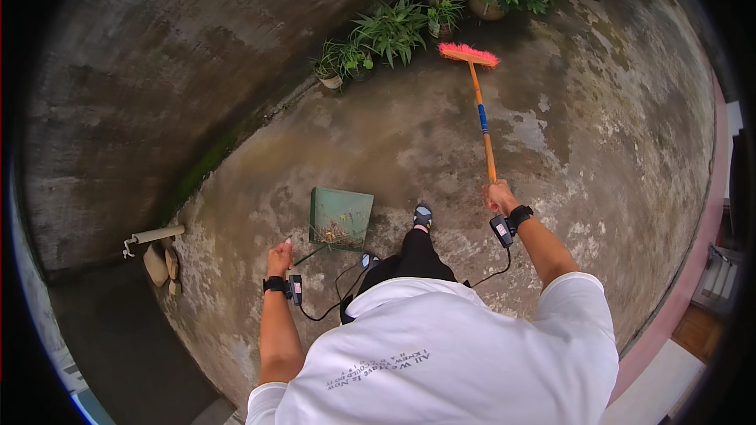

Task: Sweep debris into a dustpan and clear the broom bristles.

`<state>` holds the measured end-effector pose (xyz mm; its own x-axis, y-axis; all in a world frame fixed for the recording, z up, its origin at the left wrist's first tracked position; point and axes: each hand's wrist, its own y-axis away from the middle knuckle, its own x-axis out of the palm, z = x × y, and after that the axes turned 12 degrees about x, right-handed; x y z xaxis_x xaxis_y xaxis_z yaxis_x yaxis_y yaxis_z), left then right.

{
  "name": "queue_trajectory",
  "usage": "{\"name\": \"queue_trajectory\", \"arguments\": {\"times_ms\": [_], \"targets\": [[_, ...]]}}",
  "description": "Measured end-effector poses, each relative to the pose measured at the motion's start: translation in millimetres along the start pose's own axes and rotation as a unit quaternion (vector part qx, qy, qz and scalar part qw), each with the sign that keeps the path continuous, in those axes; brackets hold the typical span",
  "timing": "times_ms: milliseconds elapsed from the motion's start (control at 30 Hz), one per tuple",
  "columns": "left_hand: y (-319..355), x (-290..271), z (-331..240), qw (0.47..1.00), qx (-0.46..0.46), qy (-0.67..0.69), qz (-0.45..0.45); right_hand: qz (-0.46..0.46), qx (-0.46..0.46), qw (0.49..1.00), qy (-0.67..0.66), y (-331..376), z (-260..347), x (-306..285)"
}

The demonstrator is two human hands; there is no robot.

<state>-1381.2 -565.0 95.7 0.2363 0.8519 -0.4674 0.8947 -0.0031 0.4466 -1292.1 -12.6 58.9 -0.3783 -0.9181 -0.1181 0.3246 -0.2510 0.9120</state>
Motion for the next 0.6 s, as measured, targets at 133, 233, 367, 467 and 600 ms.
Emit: {"name": "queue_trajectory", "arguments": {"times_ms": [133,233,367,467,600], "targets": [[12,-11,7,0.999,-0.024,0.013,-0.03,-0.014,-0.011,0.993,0.116,-19,7,12],[20,-20,15,0.998,-0.013,0.018,-0.05,0.006,0.036,0.978,0.204,25,-33,34],[22,-30,24,0.996,-0.041,0.044,-0.067,0.035,0.077,0.955,0.284,77,-110,42],[22,-36,35,0.995,-0.043,0.055,-0.07,0.062,0.098,0.956,0.27,130,-126,37],[23,-41,44,0.993,-0.062,0.072,-0.071,0.11,0.078,0.98,0.147,159,-140,19]]}}
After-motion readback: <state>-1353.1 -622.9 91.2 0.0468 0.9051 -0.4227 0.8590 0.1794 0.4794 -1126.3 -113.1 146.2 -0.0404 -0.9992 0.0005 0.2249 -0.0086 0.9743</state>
